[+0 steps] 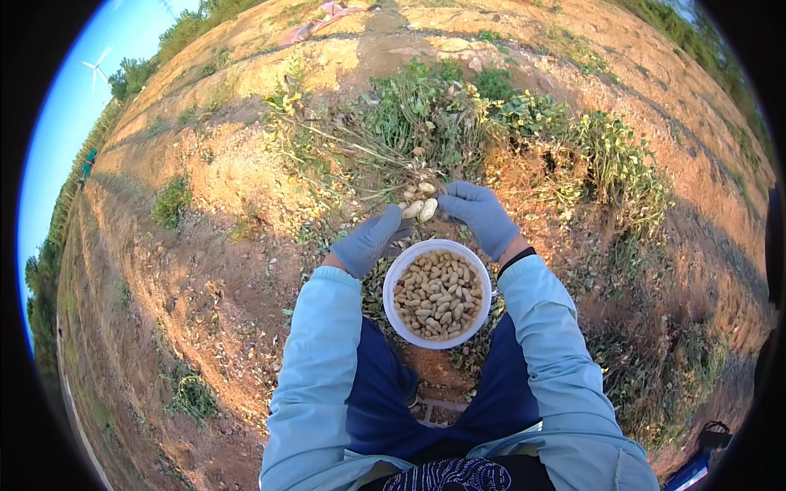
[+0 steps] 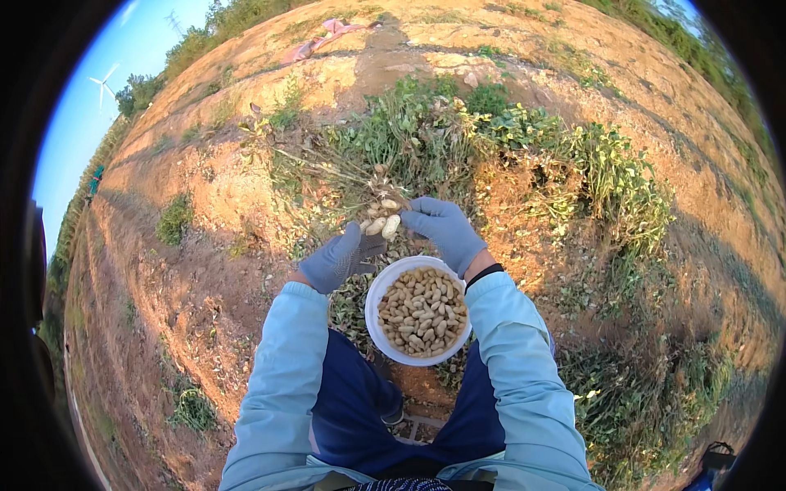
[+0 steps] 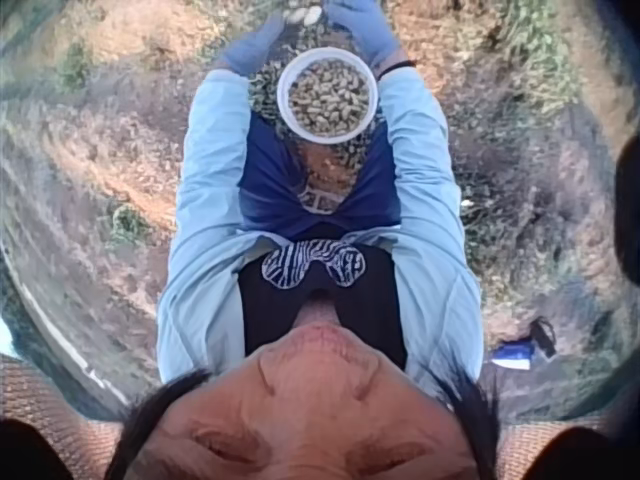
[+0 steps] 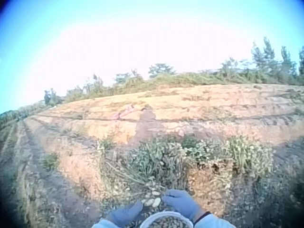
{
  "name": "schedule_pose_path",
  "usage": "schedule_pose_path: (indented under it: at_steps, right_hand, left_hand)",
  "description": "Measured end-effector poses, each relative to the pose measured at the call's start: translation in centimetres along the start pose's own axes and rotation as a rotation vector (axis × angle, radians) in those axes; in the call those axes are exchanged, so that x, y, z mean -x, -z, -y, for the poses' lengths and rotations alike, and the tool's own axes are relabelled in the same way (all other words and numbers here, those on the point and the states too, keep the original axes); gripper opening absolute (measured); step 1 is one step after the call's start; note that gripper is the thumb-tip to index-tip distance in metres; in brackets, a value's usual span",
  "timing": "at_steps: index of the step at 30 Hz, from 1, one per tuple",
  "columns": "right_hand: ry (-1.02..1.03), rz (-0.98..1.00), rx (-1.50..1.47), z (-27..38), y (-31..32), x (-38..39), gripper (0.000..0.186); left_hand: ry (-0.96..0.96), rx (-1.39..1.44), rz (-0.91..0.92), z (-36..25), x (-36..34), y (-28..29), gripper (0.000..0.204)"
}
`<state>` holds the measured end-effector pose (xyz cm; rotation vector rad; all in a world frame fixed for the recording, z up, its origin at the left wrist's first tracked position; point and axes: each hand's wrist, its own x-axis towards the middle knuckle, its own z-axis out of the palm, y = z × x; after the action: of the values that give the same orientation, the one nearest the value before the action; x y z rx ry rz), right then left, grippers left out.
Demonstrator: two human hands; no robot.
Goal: The person sits on the ground in a field and repeatedly pulls peanuts from uprooted peanut plants, placing them into a white bowl held between their legs. The person discards the plant stems and continues collecting peanuts until the bowl is nearly full.
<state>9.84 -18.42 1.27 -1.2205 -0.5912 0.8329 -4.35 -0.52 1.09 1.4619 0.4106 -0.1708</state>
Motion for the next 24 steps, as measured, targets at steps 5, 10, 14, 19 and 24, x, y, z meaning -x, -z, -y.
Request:
schedule_pose_path:
  at_steps: [5, 10, 14, 19, 24]
  right_hand:
    - [-0.071, 0.102, -0.128, 0.7, -0.5, 0.7, 0.018]
    - [-0.207, 0.218, -0.195, 0.5, 0.2, 0.5, 0.013]
    - [-0.208, 0.171, -0.138, 0.6, -0.1, 0.5, 0.015]
    - [-0.116, 0.076, 0.108, 0.2, -0.6, -0.2, 0.021]
    - [0.35, -0.407, 0.762, -0.4, -1.1, -0.7, 0.025]
  left_hand:
    - [-0.194, 0.248, 0.031, 0.8, -1.5, -0.5, 0.084]
    - [-0.468, 0.459, 0.117, 0.3, -1.6, -1.0, 0.06]
    - [-0.365, 0.547, 0.08, -0.7, -1.5, -1.1, 0.034]
    - [-0.333, 0.593, -0.182, -0.5, -2.0, -1.6, 0.03]
    - [-0.346, 0.502, -0.484, -0.1, -2.2, -1.0, 0.029]
